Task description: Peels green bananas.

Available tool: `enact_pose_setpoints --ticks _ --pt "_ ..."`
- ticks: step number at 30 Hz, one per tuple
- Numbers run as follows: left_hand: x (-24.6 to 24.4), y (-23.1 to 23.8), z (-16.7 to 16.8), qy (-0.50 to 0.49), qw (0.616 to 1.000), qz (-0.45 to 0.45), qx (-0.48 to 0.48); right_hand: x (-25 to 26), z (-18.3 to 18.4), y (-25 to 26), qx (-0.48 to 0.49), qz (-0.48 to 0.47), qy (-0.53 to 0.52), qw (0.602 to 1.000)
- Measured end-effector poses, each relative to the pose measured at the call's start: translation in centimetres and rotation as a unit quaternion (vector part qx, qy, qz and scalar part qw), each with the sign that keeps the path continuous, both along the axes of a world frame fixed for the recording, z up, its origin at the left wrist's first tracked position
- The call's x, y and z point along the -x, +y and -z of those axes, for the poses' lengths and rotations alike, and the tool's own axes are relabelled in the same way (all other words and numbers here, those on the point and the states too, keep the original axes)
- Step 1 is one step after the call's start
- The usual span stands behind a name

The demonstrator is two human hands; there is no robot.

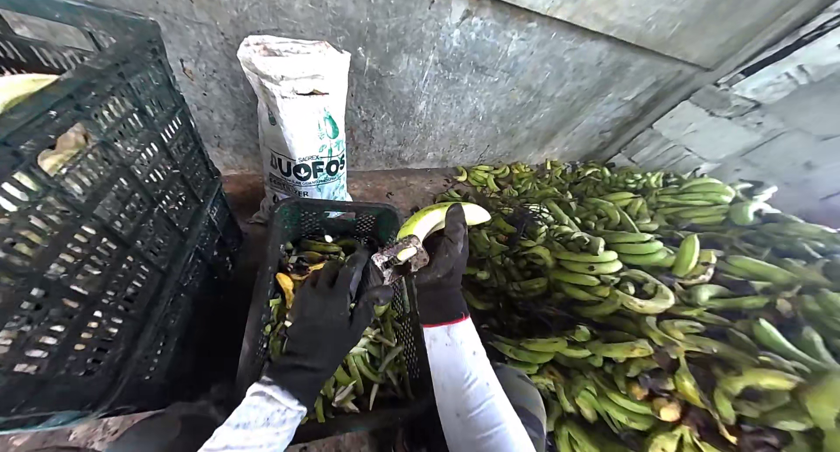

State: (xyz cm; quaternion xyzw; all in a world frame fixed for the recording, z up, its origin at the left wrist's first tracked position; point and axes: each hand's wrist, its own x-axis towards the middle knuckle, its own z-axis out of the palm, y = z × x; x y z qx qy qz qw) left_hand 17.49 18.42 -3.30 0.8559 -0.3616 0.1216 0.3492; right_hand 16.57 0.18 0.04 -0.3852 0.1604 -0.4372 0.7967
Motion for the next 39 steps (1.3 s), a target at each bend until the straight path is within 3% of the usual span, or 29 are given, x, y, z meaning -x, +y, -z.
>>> enact_pose_setpoints --ticks 3,5,8,11,12,13,15,17,18,20,24,28,31,34,39 --pt "-0.6 0.1 -0.1 0.014 1.000 0.004 0.001 0.6 0.6 -0.4 0.033 -0.056 0.026 0.998" --pt "-1.8 0.2 -0.6 0.068 0.997 0.022 -0.011 1.5 1.3 -0.7 0.087 -0.165 0.057 0.981" --pt "-4.7 0.1 -0.3 0.143 0.989 0.030 0.001 3.5 1.6 -0.7 0.187 -0.353 0.124 0.908" --pt "-7.2 0.3 0.6 0.189 0.982 0.022 0.014 5.0 0.4 0.1 0.273 -0.475 0.256 0.797" --pt "-7.8 0.4 1.0 0.199 0.980 0.011 0.013 5.2 0.6 0.2 0.272 -0.498 0.273 0.777" --pt "-8.2 0.4 1.3 0.209 0.978 0.001 0.009 5.3 1.1 0.0 0.261 -0.497 0.277 0.780" --pt "-7.5 -0.1 1.1 0.212 0.977 0.009 0.012 5.2 2.7 -0.8 0.196 -0.438 0.250 0.841" --pt "-5.6 -0.8 0.1 0.211 0.976 0.047 0.012 4.4 4.2 -1.5 0.071 -0.365 0.151 0.916" --pt "-4.4 -1.1 0.0 0.206 0.976 0.064 0.008 3.9 4.7 -2.0 0.001 -0.345 0.079 0.935" --pt "-2.9 -1.9 0.9 0.173 0.980 0.100 0.015 3.0 5.2 -3.2 -0.094 -0.322 -0.036 0.941" --pt "-0.8 -3.0 1.9 0.060 0.993 0.097 0.029 2.9 4.6 -4.2 -0.207 -0.243 -0.129 0.939" --pt "-0.4 -3.4 2.3 0.027 0.996 0.080 0.033 3.1 4.8 -4.2 -0.213 -0.212 -0.128 0.945" --pt "-0.9 -3.2 1.5 0.113 0.988 0.105 0.007 3.3 4.7 -4.0 -0.178 -0.273 -0.109 0.939" --pt "-2.3 -2.9 1.1 0.228 0.967 0.113 -0.013 3.7 4.6 -3.4 -0.055 -0.359 -0.083 0.928" --pt "-2.1 -2.3 2.0 0.131 0.986 0.095 -0.051 3.8 4.4 -2.8 -0.003 -0.269 0.086 0.959"
